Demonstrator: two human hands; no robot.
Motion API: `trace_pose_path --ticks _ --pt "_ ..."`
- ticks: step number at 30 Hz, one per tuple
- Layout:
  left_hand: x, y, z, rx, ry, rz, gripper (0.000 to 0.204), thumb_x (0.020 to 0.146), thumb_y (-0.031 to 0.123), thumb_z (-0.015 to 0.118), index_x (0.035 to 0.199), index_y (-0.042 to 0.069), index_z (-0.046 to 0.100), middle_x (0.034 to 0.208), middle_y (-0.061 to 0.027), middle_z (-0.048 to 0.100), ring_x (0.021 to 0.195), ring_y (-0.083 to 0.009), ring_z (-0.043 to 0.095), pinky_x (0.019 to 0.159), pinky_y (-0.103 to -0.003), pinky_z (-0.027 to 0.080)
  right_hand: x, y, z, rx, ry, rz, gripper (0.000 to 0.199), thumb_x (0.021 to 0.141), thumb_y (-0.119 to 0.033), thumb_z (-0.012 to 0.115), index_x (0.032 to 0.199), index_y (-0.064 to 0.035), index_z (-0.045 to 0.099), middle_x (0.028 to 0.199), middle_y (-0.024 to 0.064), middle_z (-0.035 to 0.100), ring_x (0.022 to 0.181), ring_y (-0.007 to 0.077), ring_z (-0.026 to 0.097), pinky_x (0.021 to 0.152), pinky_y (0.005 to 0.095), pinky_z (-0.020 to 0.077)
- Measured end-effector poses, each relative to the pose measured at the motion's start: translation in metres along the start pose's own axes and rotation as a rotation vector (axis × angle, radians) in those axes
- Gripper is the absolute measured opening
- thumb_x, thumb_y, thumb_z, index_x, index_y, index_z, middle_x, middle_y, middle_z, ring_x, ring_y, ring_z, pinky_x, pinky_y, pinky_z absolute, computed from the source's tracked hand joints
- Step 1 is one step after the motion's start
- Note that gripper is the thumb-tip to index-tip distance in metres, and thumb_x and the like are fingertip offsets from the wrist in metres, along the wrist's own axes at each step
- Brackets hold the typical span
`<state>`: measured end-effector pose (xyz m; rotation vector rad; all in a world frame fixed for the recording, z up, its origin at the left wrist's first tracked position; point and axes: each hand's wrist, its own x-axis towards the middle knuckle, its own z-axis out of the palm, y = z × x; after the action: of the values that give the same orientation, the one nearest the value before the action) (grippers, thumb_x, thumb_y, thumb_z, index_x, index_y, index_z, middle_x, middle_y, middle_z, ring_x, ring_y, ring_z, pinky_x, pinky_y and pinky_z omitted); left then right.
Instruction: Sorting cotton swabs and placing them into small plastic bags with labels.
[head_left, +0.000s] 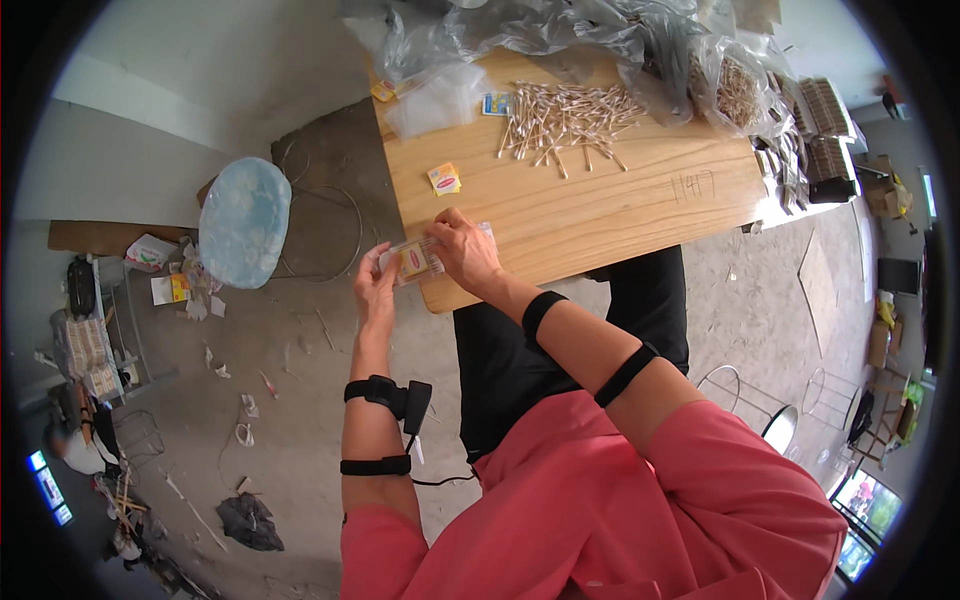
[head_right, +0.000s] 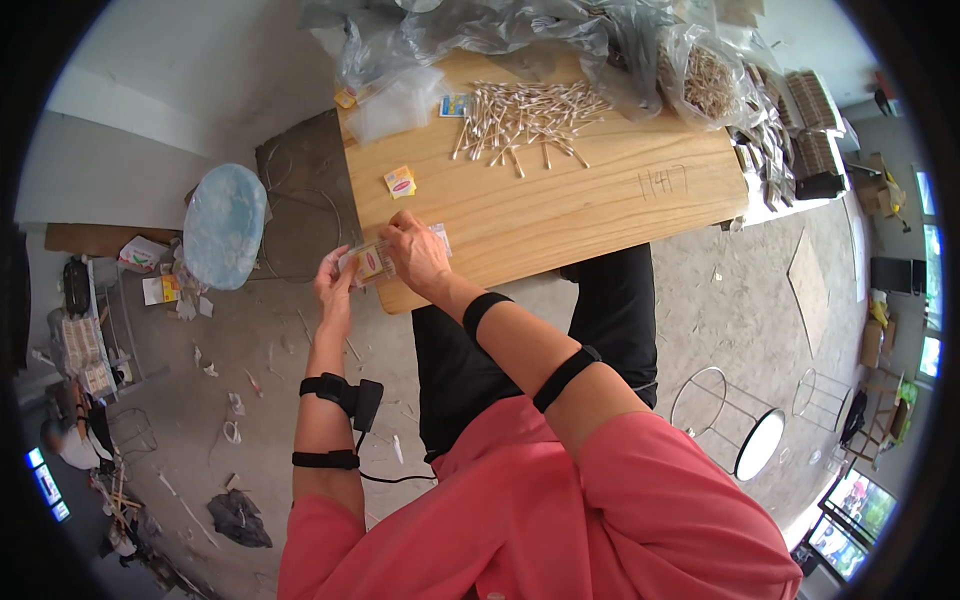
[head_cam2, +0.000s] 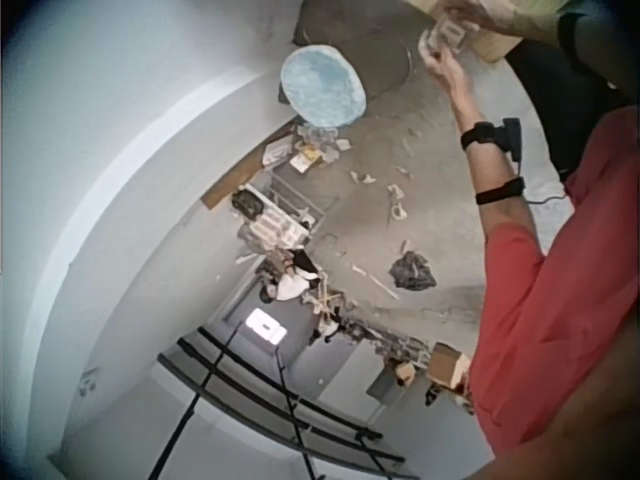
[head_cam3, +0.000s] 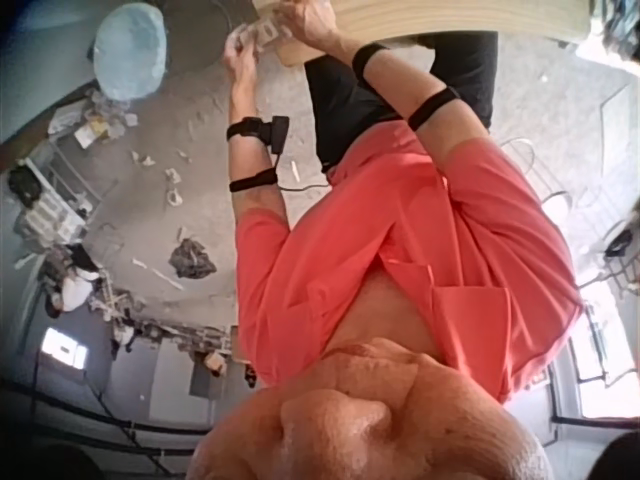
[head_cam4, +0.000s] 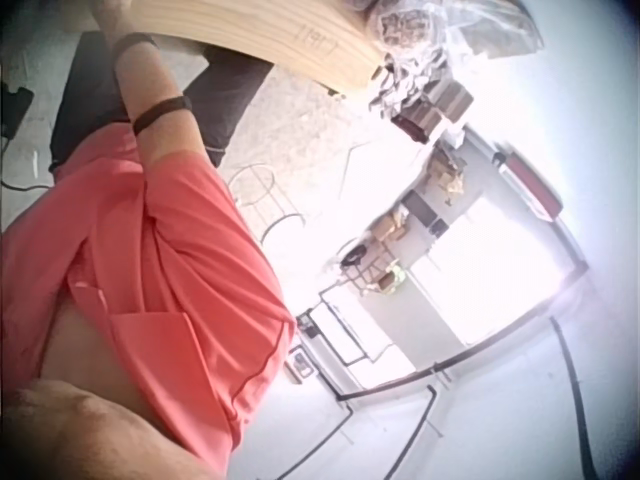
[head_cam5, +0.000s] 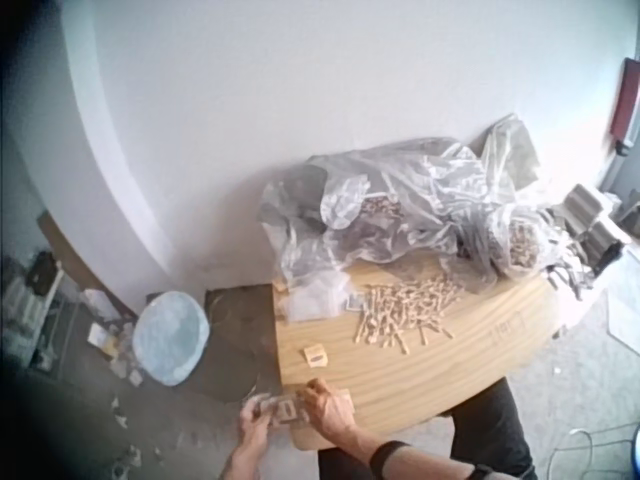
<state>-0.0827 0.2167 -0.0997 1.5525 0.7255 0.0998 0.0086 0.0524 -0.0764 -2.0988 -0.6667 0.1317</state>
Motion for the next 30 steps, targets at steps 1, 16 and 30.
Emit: trace_pose_path --ticks 1,16,30 --pt "0.001 0.000 -0.002 0.004 -0.020 0.040 0.034 0.094 0.024 0.066 0.124 0.009 0.059 0.102 0.0018 0.062 0.084 -0.0067 0.055 0.072 -0.023 0.044 0.000 0.000 0.001 0.001 0.001 0.000 0.021 0.079 -0.007 0.065 0.100 -0.0073 0.069 0.104 0.0109 0.060 0.098 0.0330 0.062 0.082 0.0421 0.0518" --pt "-0.005 0.036 -0.004 0.594 -0.031 0.574 0.022 0.087 0.000 0.063 0.108 0.002 0.068 0.104 -0.0101 0.067 0.092 -0.0238 0.065 0.079 -0.034 0.051 -0.001 0.007 0.003 0.019 0.032 -0.012 0.014 0.080 -0.012 0.068 0.092 -0.0062 0.072 0.100 0.0097 0.063 0.084 0.0299 0.065 0.076 0.0393 0.0536" --pt "-0.036 0.034 0.032 1.198 -0.269 0.672 0.090 0.086 0.041 0.065 0.152 0.000 0.020 0.161 -0.0115 0.016 0.149 -0.0282 0.015 0.119 -0.058 0.003 -0.022 0.019 -0.030 0.323 0.028 0.076 0.024 0.078 0.000 0.067 0.102 0.0019 0.067 0.107 0.0167 0.063 0.089 0.0309 0.066 0.079 0.0365 0.0539"
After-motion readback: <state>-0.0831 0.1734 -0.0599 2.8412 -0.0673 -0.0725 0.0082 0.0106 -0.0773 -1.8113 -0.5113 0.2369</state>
